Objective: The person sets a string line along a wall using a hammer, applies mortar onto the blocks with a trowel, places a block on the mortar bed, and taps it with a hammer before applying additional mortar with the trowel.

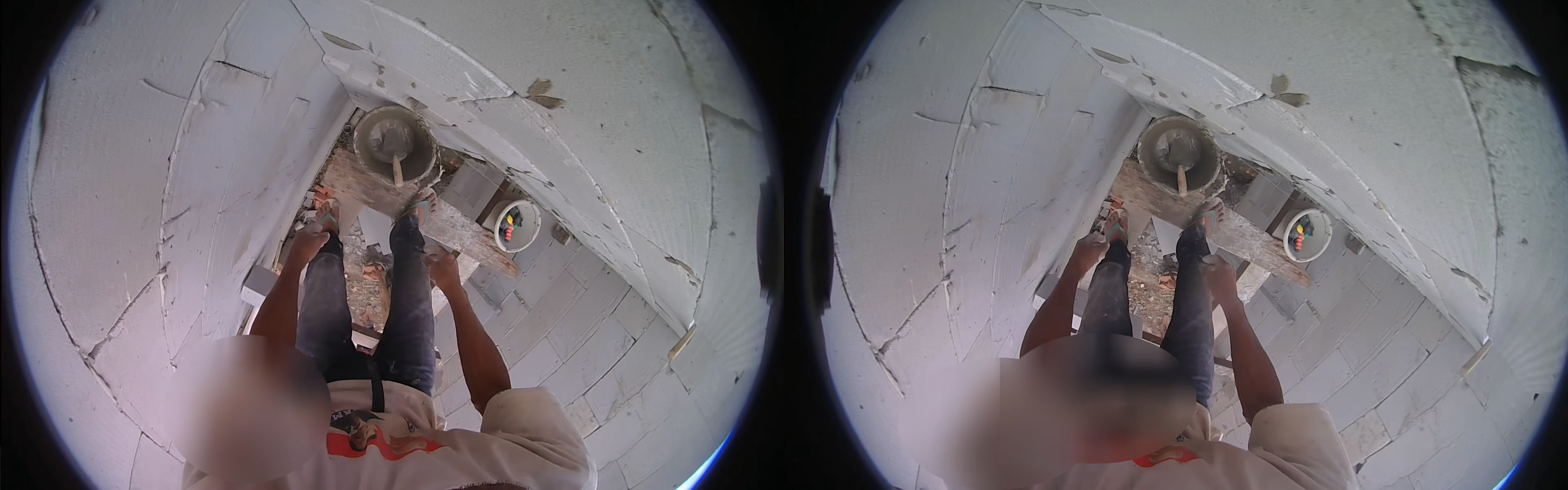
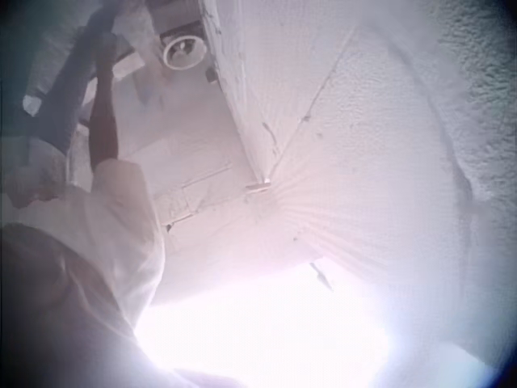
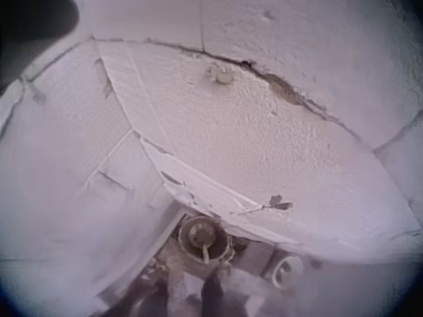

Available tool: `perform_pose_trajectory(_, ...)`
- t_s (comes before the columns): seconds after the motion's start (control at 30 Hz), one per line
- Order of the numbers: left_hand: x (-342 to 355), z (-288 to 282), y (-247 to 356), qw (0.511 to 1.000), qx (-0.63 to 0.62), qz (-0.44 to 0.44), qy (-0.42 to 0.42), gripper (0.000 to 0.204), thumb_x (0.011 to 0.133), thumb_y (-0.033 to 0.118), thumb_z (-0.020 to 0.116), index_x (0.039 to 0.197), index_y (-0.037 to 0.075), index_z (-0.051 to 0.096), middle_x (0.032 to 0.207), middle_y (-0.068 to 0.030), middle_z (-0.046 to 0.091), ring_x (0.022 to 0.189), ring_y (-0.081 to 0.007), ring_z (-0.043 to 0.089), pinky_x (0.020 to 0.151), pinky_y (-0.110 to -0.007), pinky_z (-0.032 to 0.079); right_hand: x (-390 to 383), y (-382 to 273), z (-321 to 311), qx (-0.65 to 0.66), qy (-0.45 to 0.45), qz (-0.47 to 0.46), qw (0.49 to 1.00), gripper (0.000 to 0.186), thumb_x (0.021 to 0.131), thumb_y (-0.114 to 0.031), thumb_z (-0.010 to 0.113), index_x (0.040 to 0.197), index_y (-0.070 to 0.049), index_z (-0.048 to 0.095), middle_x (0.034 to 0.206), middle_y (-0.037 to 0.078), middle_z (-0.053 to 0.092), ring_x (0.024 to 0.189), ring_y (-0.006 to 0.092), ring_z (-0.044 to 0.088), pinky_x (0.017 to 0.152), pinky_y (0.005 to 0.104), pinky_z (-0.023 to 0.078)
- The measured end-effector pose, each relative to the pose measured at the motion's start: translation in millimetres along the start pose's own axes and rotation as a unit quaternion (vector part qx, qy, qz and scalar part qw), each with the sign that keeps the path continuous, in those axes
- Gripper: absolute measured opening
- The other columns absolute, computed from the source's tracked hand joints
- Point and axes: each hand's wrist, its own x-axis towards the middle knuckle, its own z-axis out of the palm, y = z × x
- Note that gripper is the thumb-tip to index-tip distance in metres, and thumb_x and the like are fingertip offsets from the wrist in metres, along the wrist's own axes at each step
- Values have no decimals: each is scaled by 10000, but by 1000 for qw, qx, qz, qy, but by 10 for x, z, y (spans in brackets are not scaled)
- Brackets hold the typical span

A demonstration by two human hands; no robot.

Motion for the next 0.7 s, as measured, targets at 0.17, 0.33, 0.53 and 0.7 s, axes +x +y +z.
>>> perform_pose_trajectory(0.17, 1086, 891, 88, 879, -464, -84, -62, 578, 960, 329, 707, 1464, 145, 492, 1353, -66, 582, 1195, -227, 619, 1005, -463, 496, 1840, -330, 571, -188, -5, -60, 980, 364, 916, -344, 658, 1177, -93, 685, 1086, 226, 735, 1092, 409, 684, 965, 528, 485)
perform_pose_trajectory(0.33, 1897, 1625, 770, 824, -554, -120, -8, 648, 948, 282, 734, 1489, 82, 441, 1375, -116, 562, 1317, -282, 567, 1097, -466, 449, 3105, -300, 1193, -376, -8, -45, 926, 504, 924, -466, 598, 1278, -111, 649, 1223, 190, 719, 1261, 380, 605, 1083, 582, 350)
perform_pose_trajectory(0.53, 2478, 1763, 1084, 765, -637, -95, 31, 608, 887, 173, 808, 1384, 35, 486, 1369, -120, 590, 1274, -266, 574, 1125, -464, 420, 3903, -370, 1346, -426, -172, 52, 887, 501, 913, -355, 596, 1333, -85, 638, 1309, 176, 687, 1277, 340, 618, 1053, 580, 379)
perform_pose_trajectory(0.7, 2290, 1437, 1014, 739, -669, 28, 73, 431, 811, 18, 786, 1208, 45, 621, 1097, -61, 716, 1000, -192, 692, 906, -391, 549, 3576, -673, 784, -393, -189, -93, 895, 506, 904, -282, 582, 1329, -7, 604, 1198, 234, 711, 1191, 403, 664, 994, 607, 467)
